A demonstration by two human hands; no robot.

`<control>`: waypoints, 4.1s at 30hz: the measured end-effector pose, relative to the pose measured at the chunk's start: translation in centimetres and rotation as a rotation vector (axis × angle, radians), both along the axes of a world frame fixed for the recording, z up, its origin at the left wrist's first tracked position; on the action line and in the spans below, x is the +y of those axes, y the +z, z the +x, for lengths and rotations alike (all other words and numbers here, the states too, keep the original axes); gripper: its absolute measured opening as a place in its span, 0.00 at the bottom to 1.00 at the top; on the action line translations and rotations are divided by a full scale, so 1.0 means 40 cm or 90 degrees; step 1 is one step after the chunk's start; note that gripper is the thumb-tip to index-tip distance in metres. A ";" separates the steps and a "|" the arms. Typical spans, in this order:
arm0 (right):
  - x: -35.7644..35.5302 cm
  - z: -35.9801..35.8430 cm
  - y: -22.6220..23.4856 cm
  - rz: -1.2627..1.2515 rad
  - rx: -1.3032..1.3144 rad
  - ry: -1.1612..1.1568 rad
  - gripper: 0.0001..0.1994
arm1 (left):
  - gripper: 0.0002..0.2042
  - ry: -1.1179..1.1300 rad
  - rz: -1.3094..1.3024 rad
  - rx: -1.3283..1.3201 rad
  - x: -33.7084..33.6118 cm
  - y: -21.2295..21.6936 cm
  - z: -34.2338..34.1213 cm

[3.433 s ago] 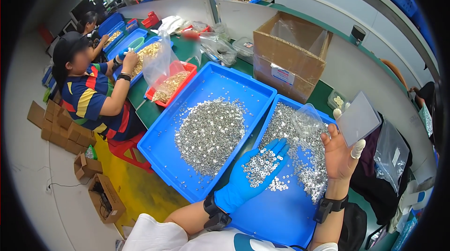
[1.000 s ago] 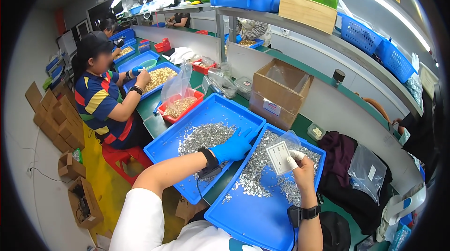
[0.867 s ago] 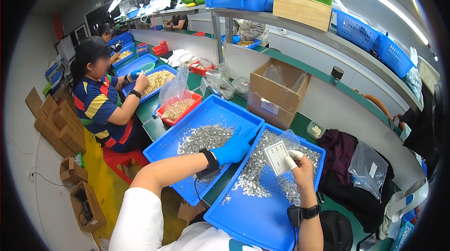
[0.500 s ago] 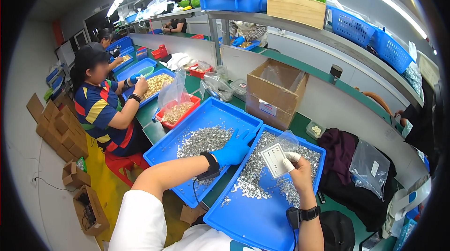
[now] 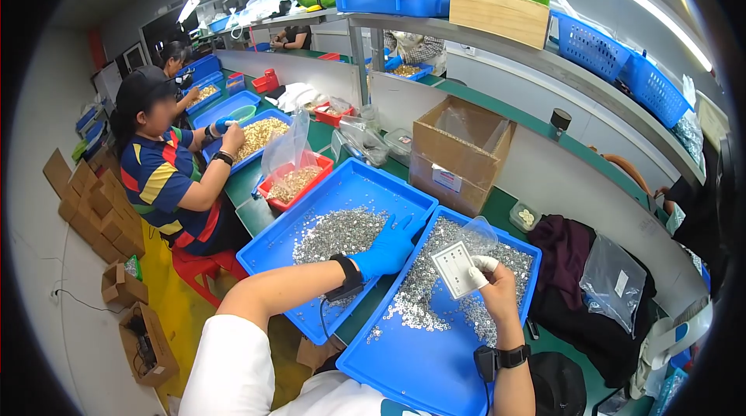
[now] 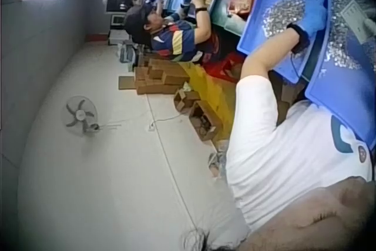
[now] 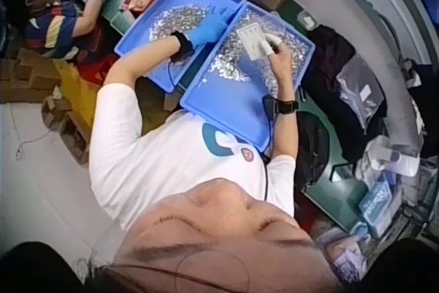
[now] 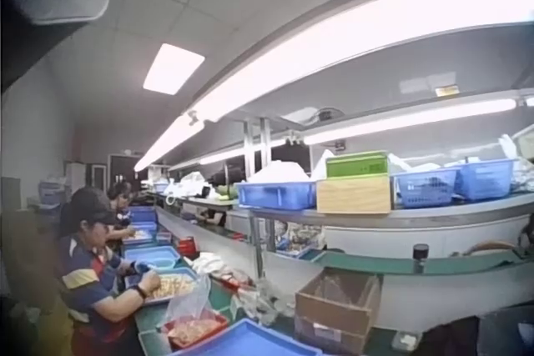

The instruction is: The person picks up a small plastic tray and fills it with metal rings from a blue bin by hand. They then pour the rings onto a white rectangular plate, arrange them into rows, and tip the plate to return the rings to the blue bin.

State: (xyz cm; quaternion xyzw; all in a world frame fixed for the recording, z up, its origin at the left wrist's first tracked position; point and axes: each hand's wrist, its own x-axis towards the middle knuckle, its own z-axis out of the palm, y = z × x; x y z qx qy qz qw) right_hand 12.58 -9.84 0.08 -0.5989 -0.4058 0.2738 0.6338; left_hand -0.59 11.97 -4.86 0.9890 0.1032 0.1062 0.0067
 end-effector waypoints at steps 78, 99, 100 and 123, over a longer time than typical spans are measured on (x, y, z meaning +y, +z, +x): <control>0.002 -0.213 0.110 0.062 -0.788 -0.097 0.41 | 0.17 -0.008 -1.358 -0.954 -0.083 0.214 0.183; 0.001 -0.244 0.090 0.062 -0.809 -0.107 0.39 | 0.15 0.089 -0.962 -0.842 -0.089 0.249 0.154; 0.001 -0.243 0.088 0.060 -0.807 -0.107 0.39 | 0.15 0.119 -0.844 -0.823 -0.094 0.261 0.147; 0.036 0.008 -0.088 -0.137 -0.498 -0.240 0.23 | 0.16 0.112 -1.274 -0.454 -0.225 0.058 0.108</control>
